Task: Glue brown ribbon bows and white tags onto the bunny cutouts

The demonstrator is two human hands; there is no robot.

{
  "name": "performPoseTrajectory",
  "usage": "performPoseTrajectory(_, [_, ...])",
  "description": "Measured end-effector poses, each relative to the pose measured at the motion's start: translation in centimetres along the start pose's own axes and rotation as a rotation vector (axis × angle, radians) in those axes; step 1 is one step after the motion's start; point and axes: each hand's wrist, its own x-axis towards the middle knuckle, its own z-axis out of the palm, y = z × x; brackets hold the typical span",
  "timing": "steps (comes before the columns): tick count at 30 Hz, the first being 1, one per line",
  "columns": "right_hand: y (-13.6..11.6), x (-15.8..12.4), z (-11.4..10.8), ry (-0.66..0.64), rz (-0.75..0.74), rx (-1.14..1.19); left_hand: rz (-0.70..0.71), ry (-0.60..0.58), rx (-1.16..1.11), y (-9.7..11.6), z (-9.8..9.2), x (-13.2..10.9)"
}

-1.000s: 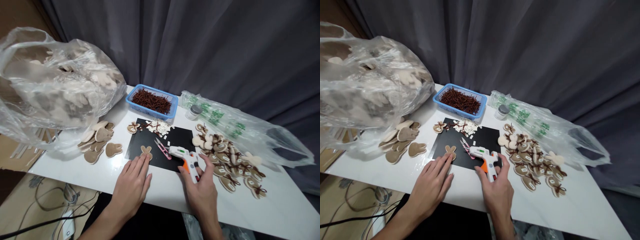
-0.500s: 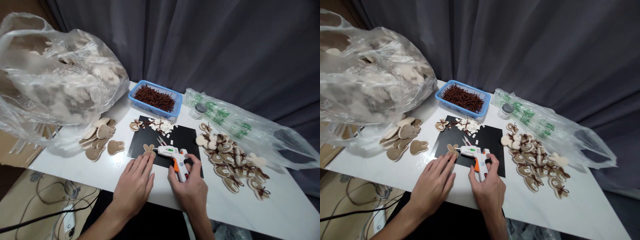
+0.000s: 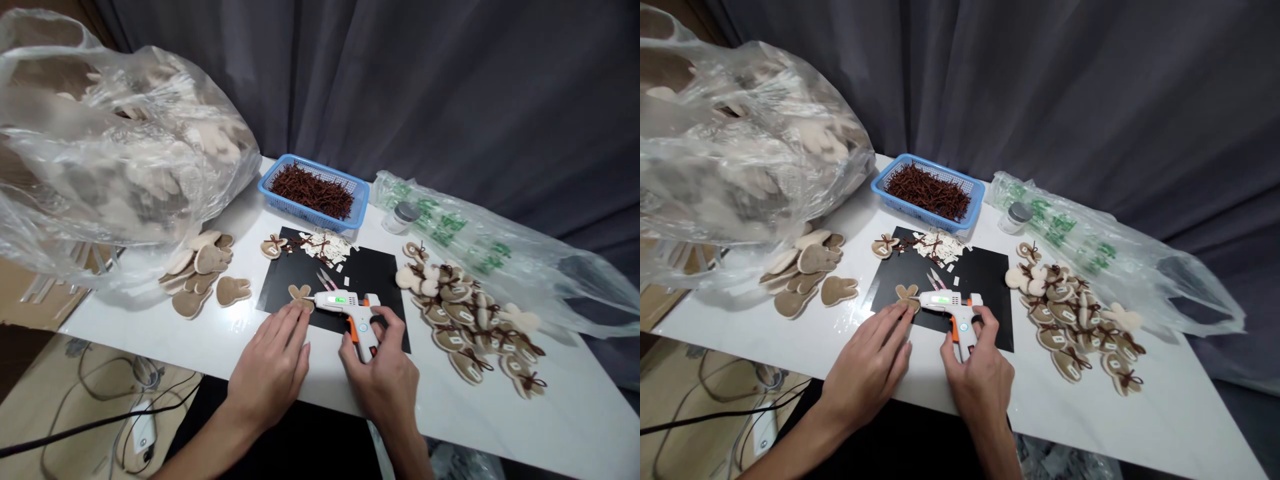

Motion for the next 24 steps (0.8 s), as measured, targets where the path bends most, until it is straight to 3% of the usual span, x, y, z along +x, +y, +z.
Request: performPoseTrajectory(24, [0.06, -0.12, -0.15, 0.0, 0.02, 0.008, 0.033, -0.016, 0.042, 0.17, -0.53, 0.45])
